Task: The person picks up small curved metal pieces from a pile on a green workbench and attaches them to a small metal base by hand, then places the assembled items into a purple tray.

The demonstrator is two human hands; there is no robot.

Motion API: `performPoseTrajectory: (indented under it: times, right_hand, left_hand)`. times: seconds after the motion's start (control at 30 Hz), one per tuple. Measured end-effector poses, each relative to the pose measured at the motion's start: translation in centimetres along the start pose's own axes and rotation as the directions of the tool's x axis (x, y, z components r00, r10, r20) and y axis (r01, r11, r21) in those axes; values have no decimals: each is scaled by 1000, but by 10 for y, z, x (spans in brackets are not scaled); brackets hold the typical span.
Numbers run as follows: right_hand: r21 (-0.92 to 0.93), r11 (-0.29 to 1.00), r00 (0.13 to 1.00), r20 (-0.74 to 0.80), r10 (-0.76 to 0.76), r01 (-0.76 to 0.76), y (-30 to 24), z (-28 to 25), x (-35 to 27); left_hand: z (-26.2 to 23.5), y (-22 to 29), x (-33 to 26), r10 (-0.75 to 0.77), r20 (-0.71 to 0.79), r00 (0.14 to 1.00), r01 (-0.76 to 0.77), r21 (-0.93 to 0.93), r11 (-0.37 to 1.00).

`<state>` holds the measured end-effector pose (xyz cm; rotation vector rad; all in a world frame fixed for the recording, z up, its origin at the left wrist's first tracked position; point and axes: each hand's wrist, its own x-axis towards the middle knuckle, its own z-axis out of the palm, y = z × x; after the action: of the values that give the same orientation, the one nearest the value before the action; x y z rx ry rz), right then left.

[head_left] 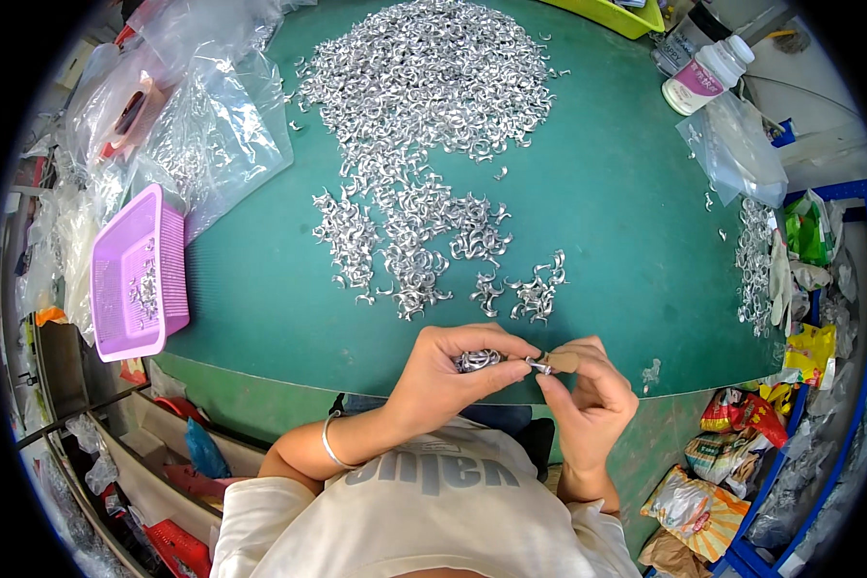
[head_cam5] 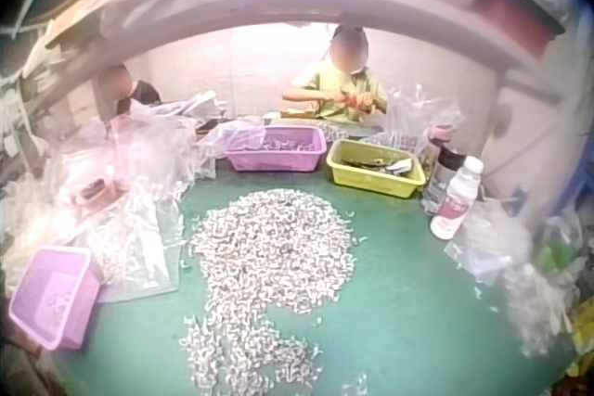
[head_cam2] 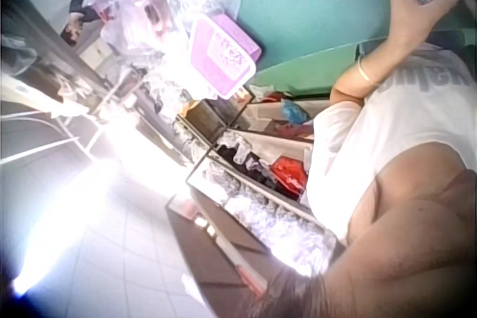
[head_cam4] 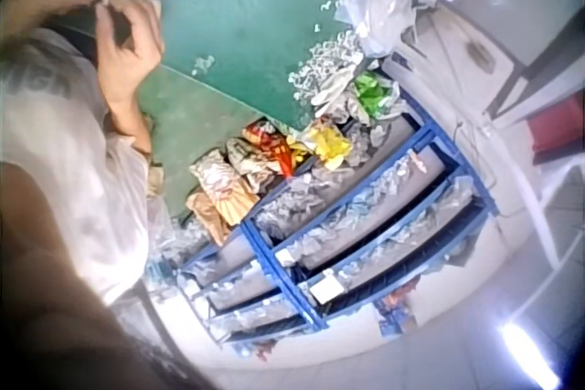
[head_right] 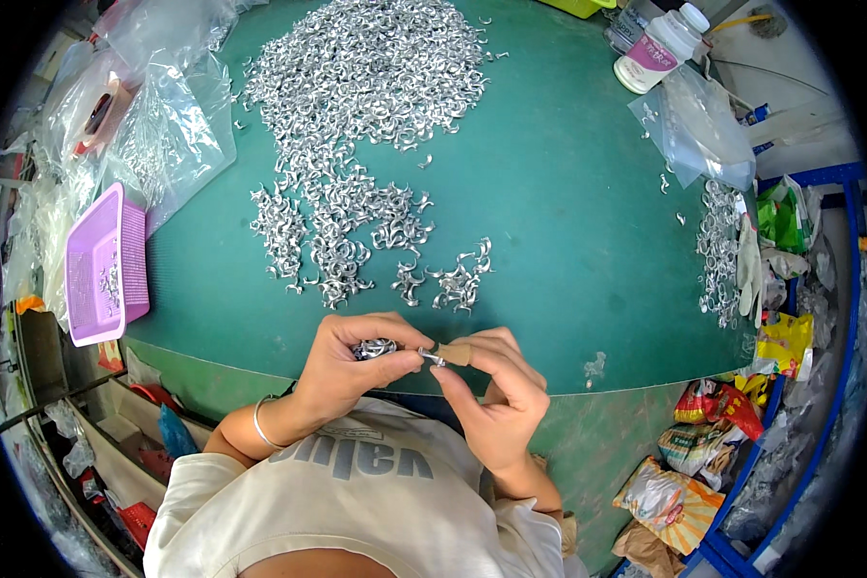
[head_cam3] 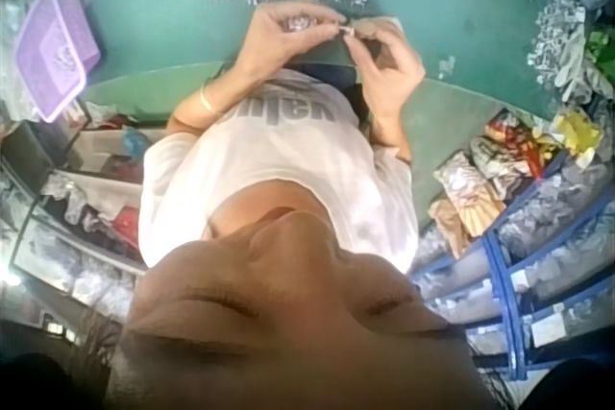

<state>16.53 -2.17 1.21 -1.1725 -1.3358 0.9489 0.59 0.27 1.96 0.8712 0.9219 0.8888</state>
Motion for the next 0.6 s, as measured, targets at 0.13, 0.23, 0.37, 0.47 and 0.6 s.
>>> performPoseTrajectory:
  times: [0.13,0.23,0.37,0.47,0.6]
  right_hand:
    - [-17,999,999,12,-45,45,-3,2,1]
    - [131,988,996,18,86,-88,0,1,-3]
    - [383,877,956,62,288,-289,2,3,-7]
    - [366,899,970,47,239,-239,2,5,-7]
    - [159,987,1000,-9,7,-5,-1,7,-4]
  left_hand:
    - [-2,0,-2,20,5,1000,-20,16,1000]
    - [-2,-6,-2,116,15,993,-117,37,992]
    - [-3,-7,-2,218,33,975,-220,104,970]
    - [-2,-4,-3,237,29,971,-238,124,963]
    - [-3,-4,-5,229,25,973,-230,137,963]
